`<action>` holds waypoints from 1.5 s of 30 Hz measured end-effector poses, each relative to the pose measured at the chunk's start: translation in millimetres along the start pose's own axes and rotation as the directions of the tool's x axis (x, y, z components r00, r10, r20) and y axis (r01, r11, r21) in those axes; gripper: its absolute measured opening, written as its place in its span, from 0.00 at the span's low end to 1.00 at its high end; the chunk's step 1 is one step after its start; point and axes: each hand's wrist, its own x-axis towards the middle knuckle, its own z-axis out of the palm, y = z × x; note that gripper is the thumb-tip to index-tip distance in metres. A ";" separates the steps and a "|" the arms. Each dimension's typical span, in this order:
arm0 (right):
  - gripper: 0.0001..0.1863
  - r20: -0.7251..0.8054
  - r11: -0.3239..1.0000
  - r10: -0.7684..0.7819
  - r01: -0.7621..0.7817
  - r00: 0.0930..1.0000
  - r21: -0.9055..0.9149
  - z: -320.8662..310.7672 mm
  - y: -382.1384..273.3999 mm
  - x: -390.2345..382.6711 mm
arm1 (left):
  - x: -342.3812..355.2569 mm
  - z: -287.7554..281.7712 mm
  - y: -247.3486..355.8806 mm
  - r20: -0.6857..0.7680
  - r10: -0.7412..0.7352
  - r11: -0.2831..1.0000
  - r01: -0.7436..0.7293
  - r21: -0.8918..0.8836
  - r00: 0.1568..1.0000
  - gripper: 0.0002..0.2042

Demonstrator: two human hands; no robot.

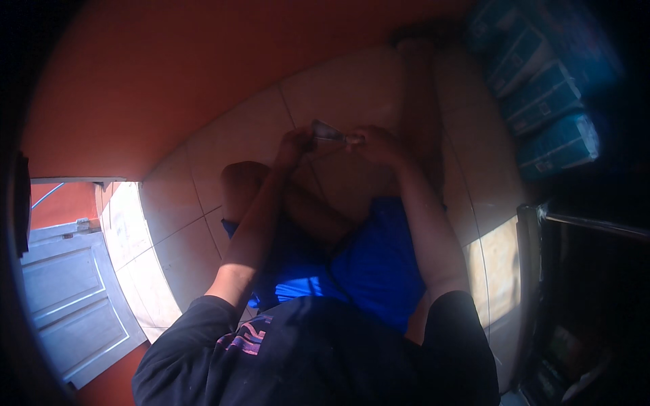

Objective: The person kneels on a tiled floor and uses a putty knife to scrape and smooth the grout lines between tiles. The person repeatedly scrapes along the seams and occasionally wipes the blade with their hand.

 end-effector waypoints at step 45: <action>0.20 0.069 0.997 0.054 -0.050 0.996 -0.056 -0.8 -1.9 0.2 | 0.9 -1.6 7.0 -0.004 -0.069 0.997 0.068 -0.046 0.998 0.14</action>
